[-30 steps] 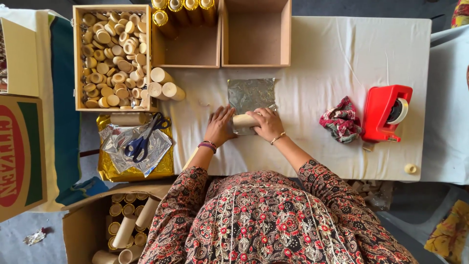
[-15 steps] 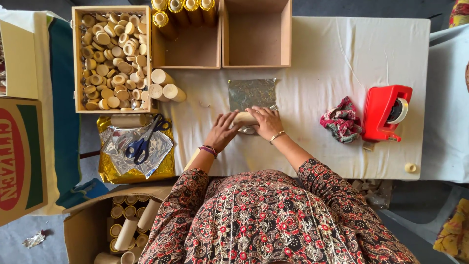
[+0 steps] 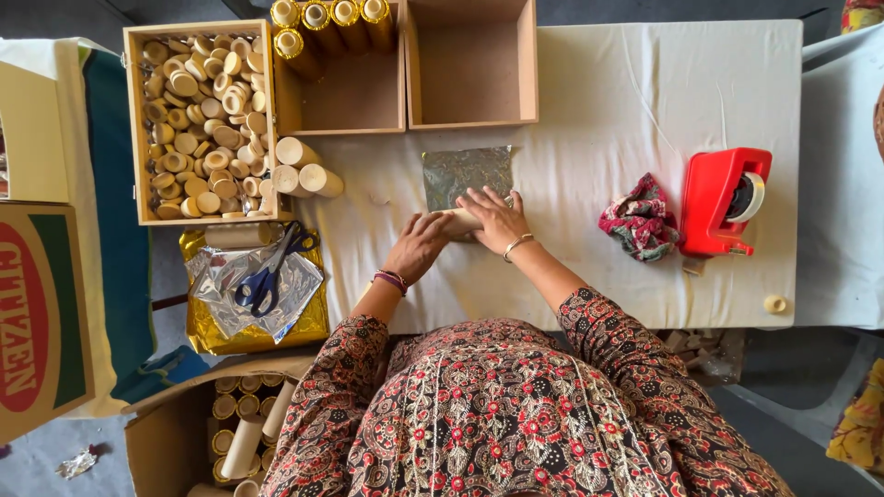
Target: Wrap small wooden cylinders in gold foil and organize them into a box.
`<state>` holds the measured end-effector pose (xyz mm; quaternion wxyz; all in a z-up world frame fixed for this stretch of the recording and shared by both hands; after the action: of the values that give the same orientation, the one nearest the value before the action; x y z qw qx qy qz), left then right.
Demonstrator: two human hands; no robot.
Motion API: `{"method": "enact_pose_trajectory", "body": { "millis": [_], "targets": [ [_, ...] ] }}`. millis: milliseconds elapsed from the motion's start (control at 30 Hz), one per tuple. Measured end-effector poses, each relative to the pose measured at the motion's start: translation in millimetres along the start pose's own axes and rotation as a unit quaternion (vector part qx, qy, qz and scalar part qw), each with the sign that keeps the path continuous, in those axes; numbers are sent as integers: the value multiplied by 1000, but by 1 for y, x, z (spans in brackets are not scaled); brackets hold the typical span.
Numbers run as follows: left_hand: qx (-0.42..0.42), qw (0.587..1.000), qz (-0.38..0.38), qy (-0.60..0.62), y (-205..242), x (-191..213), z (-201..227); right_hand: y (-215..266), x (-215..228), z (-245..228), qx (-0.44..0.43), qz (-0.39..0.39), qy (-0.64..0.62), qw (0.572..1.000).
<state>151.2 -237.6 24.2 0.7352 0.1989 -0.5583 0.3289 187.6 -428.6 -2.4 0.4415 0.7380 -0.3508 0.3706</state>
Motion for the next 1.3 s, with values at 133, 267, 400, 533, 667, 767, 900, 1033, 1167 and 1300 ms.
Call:
{"method": "enact_pose_trajectory", "body": {
  "millis": [133, 267, 400, 533, 667, 767, 900, 1033, 1167, 1300],
  "targets": [
    [42, 996, 56, 52, -5, -2, -8, -1, 3, 0, -4, 4, -17, 1000],
    [78, 982, 108, 137, -11, -3, -15, -5, -5, 6, -4, 1, -26, 1000],
    [123, 966, 120, 193, -19, 4, -25, -12, -8, 15, 23, 18, -59, 998],
    [186, 941, 83, 270, -25, -5, -42, 3, 33, -5, 31, 22, -63, 997],
    [180, 930, 92, 307, -26, -21, -55, -9, -1, 19, 110, 142, -39, 983],
    [189, 917, 88, 341, -26, -21, -56, -14, 0, 20, 117, 165, -61, 977],
    [294, 892, 20, 342, -24, -7, -46, -12, 18, 12, 92, 144, -64, 983],
    [269, 904, 132, 306, -14, -48, -61, -10, 31, 2, 57, 90, -64, 992],
    [317, 869, 119, 359, -10, -66, -66, -16, 22, 7, 85, 124, -91, 984],
    [351, 809, 130, 453, -10, -85, -69, -24, 10, 17, 67, 122, -175, 975]
  ]
}}
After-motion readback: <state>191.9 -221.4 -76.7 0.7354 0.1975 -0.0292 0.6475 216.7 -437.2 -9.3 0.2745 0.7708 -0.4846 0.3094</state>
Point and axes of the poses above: each hand's wrist, its own y-axis away from the middle knuckle, its own x-axis out of the back of the hand, z = x × y, the point moved 4 cm from there along -y, towards the middle knuckle, and after that the axes turned 4 degrees about -y, right-handed, at the moved point
